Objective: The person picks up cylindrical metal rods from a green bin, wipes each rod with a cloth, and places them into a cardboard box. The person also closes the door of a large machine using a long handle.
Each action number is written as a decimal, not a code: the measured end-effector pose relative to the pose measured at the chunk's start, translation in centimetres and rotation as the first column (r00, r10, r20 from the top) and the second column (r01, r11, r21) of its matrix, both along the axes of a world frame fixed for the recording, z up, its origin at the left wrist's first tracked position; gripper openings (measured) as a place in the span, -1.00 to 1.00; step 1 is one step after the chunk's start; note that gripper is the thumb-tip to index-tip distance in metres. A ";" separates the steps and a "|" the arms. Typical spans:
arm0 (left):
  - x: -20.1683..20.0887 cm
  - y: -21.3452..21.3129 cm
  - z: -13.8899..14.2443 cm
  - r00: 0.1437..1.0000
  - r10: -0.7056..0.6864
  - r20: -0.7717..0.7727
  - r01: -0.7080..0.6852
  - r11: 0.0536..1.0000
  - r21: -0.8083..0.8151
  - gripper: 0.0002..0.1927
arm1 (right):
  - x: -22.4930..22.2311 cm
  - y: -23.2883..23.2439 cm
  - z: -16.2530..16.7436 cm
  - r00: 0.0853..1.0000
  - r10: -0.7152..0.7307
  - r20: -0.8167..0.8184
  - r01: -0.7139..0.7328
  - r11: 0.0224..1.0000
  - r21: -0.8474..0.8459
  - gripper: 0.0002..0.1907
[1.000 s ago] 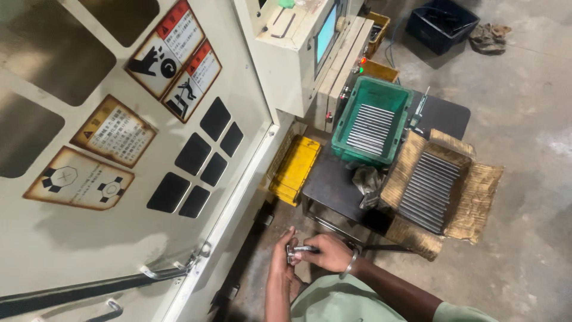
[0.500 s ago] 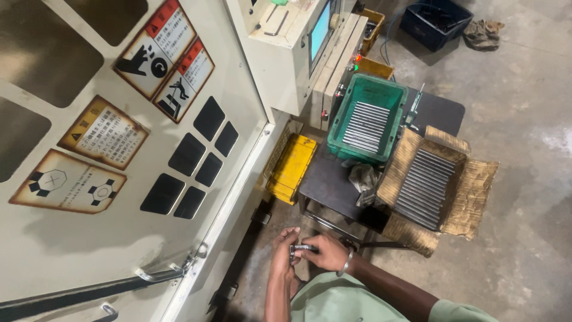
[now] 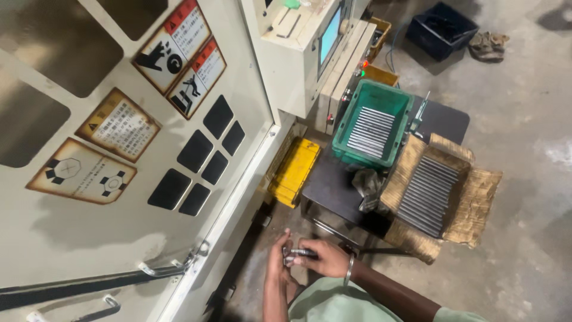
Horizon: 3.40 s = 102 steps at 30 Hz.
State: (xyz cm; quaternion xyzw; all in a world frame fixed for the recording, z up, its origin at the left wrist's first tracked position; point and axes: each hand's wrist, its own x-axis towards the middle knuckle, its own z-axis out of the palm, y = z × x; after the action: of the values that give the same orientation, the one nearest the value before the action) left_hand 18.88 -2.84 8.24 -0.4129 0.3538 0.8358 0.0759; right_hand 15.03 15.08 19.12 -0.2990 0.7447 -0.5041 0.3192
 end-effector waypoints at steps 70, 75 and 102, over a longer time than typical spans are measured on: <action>-1.8 1.4 9.3 0.890 -0.039 -0.455 -0.083 0.966 -0.244 -0.84 | -1.6 -2.4 3.2 0.954 -0.147 -0.261 0.155 0.988 0.009 -0.82; -1.8 0.8 10.2 0.905 -0.012 -0.426 -0.088 0.973 -0.215 -0.80 | -1.4 -3.0 3.9 0.935 -0.134 -0.329 0.112 0.990 -0.085 -0.64; -1.6 -0.1 10.0 0.933 0.039 -0.358 -0.065 0.996 -0.063 -0.80 | -2.0 -3.5 5.5 0.991 -0.051 -0.121 0.056 0.998 0.034 -0.74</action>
State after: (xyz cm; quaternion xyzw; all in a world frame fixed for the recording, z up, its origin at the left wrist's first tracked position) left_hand 17.23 -2.91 18.22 -0.2663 0.3812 0.8849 -0.0269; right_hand 13.07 11.60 24.60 -0.3027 0.7795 -0.4797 0.2659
